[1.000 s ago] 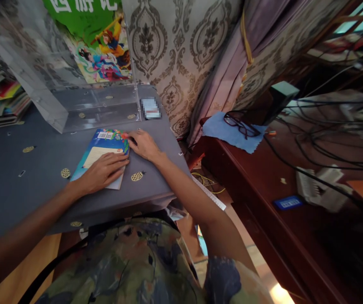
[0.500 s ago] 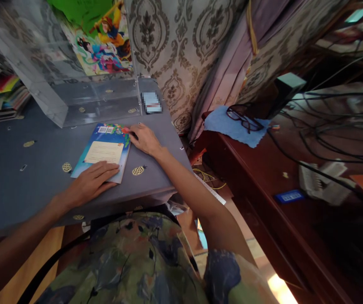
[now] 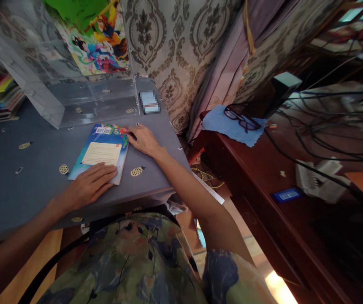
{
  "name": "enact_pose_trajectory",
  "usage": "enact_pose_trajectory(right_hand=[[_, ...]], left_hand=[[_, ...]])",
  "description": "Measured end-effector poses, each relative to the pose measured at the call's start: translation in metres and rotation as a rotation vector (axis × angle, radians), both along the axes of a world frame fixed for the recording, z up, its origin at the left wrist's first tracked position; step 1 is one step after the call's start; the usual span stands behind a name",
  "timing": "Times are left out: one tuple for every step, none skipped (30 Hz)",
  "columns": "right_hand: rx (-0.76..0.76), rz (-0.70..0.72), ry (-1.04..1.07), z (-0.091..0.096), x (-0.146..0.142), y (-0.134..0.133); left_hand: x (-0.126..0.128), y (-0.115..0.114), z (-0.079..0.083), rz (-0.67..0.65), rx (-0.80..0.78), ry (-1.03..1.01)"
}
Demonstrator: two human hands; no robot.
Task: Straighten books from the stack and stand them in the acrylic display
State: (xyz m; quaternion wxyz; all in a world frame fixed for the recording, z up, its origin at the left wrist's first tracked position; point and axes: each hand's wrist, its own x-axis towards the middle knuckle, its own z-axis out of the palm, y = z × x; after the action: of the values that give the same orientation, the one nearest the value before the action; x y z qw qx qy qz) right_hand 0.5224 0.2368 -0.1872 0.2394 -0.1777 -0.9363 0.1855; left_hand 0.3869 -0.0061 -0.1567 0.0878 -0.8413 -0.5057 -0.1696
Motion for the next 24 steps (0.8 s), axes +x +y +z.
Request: enact_pose_trajectory(right_hand=[[-0.004, -0.001, 0.006, 0.001, 0.000, 0.000], [-0.008, -0.003, 0.013, 0.001, 0.001, -0.001], [-0.011, -0.004, 0.021, 0.002, 0.001, -0.001], [-0.011, -0.004, 0.024, 0.002, 0.001, -0.002], [-0.011, -0.005, 0.025, 0.003, 0.001, -0.002], [-0.010, -0.007, 0.026, 0.003, 0.001, -0.003], [-0.008, -0.009, 0.026, 0.003, 0.001, -0.003], [-0.006, -0.011, 0.026, 0.003, 0.001, -0.003], [-0.005, -0.012, 0.028, 0.003, 0.001, -0.003], [-0.004, -0.010, 0.030, 0.003, 0.000, -0.003], [-0.004, -0.005, 0.034, 0.003, 0.000, -0.002], [-0.006, 0.000, 0.039, 0.003, 0.000, -0.002], [-0.008, 0.006, 0.045, 0.002, 0.000, -0.002], [-0.011, 0.009, 0.051, 0.002, 0.000, -0.001], [-0.016, 0.010, 0.055, 0.002, 0.000, -0.001], [-0.023, 0.007, 0.056, 0.001, 0.001, -0.001], [-0.035, 0.001, 0.056, 0.001, 0.001, 0.000], [-0.051, -0.008, 0.055, 0.001, 0.001, 0.000], [-0.070, -0.022, 0.053, 0.001, 0.001, 0.001], [-0.093, -0.036, 0.053, 0.001, 0.002, 0.001], [-0.116, -0.050, 0.054, 0.000, 0.002, 0.002], [-0.137, -0.062, 0.059, 0.000, 0.002, 0.002], [-0.154, -0.070, 0.066, 0.000, 0.003, 0.003], [-0.166, -0.073, 0.075, 0.000, 0.003, 0.004]], left_hand=[[0.001, -0.001, 0.000, 0.005, -0.005, 0.010], [0.002, -0.002, 0.001, 0.008, -0.008, 0.019], [0.004, -0.003, 0.001, 0.009, -0.009, 0.025], [0.005, -0.003, 0.002, 0.011, -0.013, 0.025], [0.007, -0.004, 0.004, 0.013, -0.018, 0.017], [0.008, -0.004, 0.006, 0.015, -0.025, 0.005], [0.009, -0.004, 0.008, 0.018, -0.036, -0.010], [0.009, -0.003, 0.010, 0.021, -0.049, -0.027], [0.009, -0.001, 0.012, 0.023, -0.065, -0.045], [0.009, 0.002, 0.013, 0.023, -0.082, -0.062], [0.008, 0.006, 0.015, 0.021, -0.100, -0.081], [0.006, 0.011, 0.015, 0.017, -0.116, -0.098], [0.005, 0.018, 0.015, 0.011, -0.125, -0.110], [0.003, 0.026, 0.014, 0.008, -0.126, -0.114], [0.001, 0.035, 0.012, 0.010, -0.120, -0.109], [-0.001, 0.045, 0.009, 0.021, -0.109, -0.094], [-0.003, 0.056, 0.007, 0.045, -0.100, -0.075], [-0.005, 0.067, 0.004, 0.070, -0.092, -0.057], [-0.007, 0.078, 0.001, 0.095, -0.090, -0.041], [-0.009, 0.090, -0.002, 0.116, -0.087, -0.027], [-0.011, 0.101, -0.005, 0.125, -0.083, -0.016], [-0.014, 0.112, -0.008, 0.132, -0.074, -0.010], [-0.016, 0.122, -0.010, 0.136, -0.063, -0.009], [-0.018, 0.130, -0.012, 0.141, -0.051, -0.013]])
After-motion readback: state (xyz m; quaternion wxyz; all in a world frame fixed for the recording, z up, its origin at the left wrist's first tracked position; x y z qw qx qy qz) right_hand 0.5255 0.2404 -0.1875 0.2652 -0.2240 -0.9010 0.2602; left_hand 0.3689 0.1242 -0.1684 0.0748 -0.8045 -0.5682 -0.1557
